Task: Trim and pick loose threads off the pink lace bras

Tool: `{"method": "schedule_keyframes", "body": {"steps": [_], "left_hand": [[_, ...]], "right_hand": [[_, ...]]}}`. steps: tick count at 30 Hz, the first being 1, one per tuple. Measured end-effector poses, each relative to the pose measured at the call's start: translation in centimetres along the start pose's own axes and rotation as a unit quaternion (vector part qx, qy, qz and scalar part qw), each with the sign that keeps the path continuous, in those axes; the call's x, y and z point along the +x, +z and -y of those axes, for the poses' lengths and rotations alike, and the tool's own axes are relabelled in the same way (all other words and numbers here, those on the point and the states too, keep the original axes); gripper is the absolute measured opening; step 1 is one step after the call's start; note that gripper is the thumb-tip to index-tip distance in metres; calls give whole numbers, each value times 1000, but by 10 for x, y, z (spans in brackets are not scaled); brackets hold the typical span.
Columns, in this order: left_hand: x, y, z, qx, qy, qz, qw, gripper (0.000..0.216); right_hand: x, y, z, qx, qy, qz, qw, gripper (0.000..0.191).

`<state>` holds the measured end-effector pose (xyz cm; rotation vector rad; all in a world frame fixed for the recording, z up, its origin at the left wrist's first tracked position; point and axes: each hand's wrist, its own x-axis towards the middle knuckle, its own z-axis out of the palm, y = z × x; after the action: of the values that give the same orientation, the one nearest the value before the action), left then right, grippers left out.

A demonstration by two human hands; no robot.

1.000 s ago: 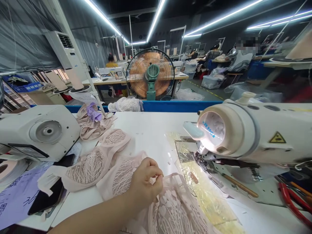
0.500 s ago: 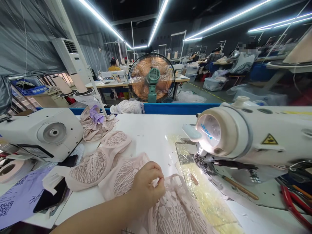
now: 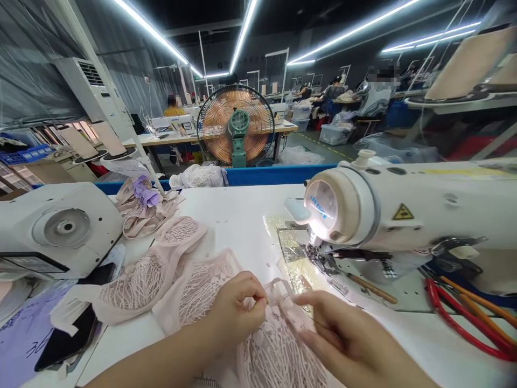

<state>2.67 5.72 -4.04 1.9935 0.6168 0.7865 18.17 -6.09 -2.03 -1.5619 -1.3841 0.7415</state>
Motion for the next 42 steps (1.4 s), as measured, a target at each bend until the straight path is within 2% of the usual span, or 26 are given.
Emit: {"method": "schedule_keyframes", "body": {"steps": [2, 4, 7, 10, 17, 23, 29, 32, 36, 38, 40, 42], "left_hand": [[0, -1, 2, 1, 7, -1, 1000, 12], [0, -3, 3, -1, -6, -2, 1000, 12], [1, -5, 2, -33, -86, 12, 996, 12], [5, -6, 0, -101, -176, 38, 978, 13], [10, -8, 3, -181, -223, 43, 957, 21], [7, -2, 5, -164, -228, 42, 959, 6], [4, 3, 7, -143, -229, 27, 962, 4], [2, 5, 9, -128, -228, 14, 965, 2], [2, 6, 7, -69, -141, -14, 988, 6], [4, -1, -2, -29, -111, -1, 993, 5], [7, -19, -16, 19, -92, -1, 996, 3], [9, -45, -31, 72, -87, -66, 991, 11]], "right_hand": [[24, 13, 2, -23, 28, 80, 996, 10], [42, 22, 2, -27, 56, 114, 991, 6], [54, 28, 0, -17, 66, 134, 989, 14], [54, 26, -3, 17, 74, 145, 987, 16], [54, 26, -13, 41, 78, 129, 988, 17], [53, 30, -17, 26, 57, 114, 992, 17], [51, 33, -18, 11, 24, 122, 992, 18], [47, 37, -20, -12, -12, 96, 995, 20], [45, 43, -28, 6, -30, 80, 996, 24], [46, 41, -31, 17, -23, 88, 996, 26], [48, 33, -33, 7, -23, 89, 996, 25], [51, 21, -31, -29, -27, 53, 998, 25]]}}
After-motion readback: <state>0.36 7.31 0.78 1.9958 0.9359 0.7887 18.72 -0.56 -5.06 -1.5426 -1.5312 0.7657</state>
